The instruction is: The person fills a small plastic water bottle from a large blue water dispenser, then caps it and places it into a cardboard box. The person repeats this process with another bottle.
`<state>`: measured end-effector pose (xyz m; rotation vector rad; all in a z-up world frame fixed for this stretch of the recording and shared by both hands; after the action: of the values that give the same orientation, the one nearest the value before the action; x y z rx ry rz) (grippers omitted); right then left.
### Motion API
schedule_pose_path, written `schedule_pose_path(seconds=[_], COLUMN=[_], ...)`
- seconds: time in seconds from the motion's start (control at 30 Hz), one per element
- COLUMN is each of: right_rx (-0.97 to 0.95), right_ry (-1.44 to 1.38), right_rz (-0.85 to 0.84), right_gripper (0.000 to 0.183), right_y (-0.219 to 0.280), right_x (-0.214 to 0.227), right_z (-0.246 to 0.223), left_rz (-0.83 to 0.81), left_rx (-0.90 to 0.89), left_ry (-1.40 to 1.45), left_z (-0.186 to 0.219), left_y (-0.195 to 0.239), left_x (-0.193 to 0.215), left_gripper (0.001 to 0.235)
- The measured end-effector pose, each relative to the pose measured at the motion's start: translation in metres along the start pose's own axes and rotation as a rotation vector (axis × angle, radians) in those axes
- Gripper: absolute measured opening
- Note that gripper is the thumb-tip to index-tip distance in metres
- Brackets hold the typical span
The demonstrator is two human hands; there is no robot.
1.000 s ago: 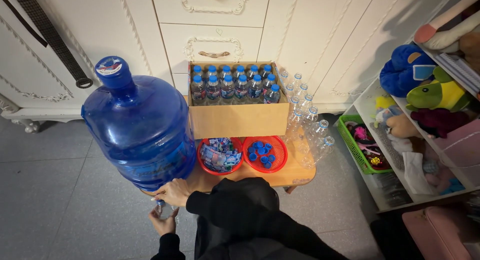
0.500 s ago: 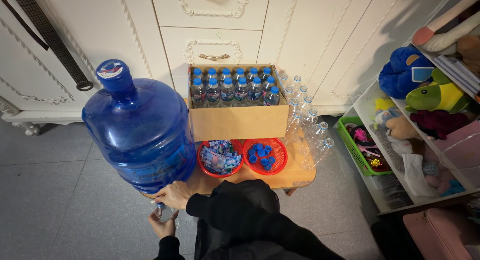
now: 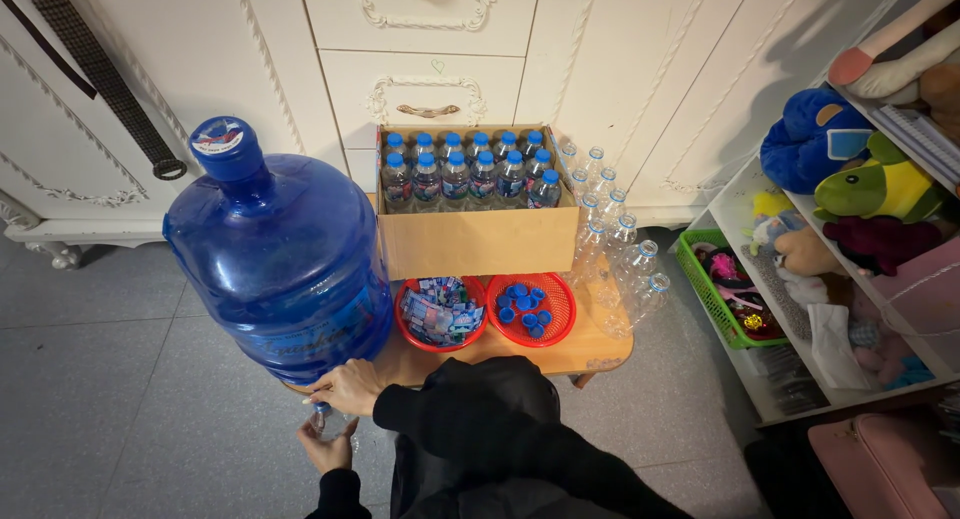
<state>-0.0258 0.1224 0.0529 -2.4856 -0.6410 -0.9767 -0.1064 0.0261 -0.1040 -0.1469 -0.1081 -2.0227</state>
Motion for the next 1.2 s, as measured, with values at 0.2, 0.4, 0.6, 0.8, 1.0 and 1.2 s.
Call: schedule_pose_path(seconds=[0.2, 0.4, 0.6, 0.8, 1.0, 1.2], right_rx=[-0.032, -0.040, -0.039, -0.043, -0.043, -0.023], right_ry=[0.001, -0.010, 0.000, 0.004, 0.009, 0.003], right_rz=[0.000, -0.010, 0.023, 0.035, 0.032, 0.048], right_gripper=[0.034, 0.035, 0.035, 0.035, 0.036, 0.031], right_y=[0.000, 0.000, -0.001, 0.000, 0.000, 0.000], right_x=[0.000, 0.003, -0.006, -0.005, -0.003, -0.006], right_z=[0.000, -0.003, 0.002, 0.001, 0.000, 0.003], left_rz=[-0.017, -0.010, -0.013, -0.016, -0.008, -0.027], left_rx=[0.013, -0.006, 0.008, -0.003, 0.027, 0.014], left_ry=[0.047, 0.016, 0.030, -0.027, -0.021, 0.049], left_z=[0.001, 0.002, 0.001, 0.002, 0.002, 0.003], left_y=[0.000, 0.000, 0.000, -0.001, 0.000, 0.000], left_x=[0.000, 0.001, 0.001, 0.002, 0.001, 0.001], left_gripper=[0.078, 0.077, 0.076, 0.076, 0.077, 0.076])
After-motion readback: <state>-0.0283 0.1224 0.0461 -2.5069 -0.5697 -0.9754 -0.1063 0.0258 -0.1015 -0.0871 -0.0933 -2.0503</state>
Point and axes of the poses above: each hand's wrist, its own y-axis away from the middle knuckle, its own x-axis out of the back of the hand, z = x × y, the point moved 3 cm from there along -y, towards the middle knuckle, and after that the axes turned 12 degrees about z, right-handed, at the moved point
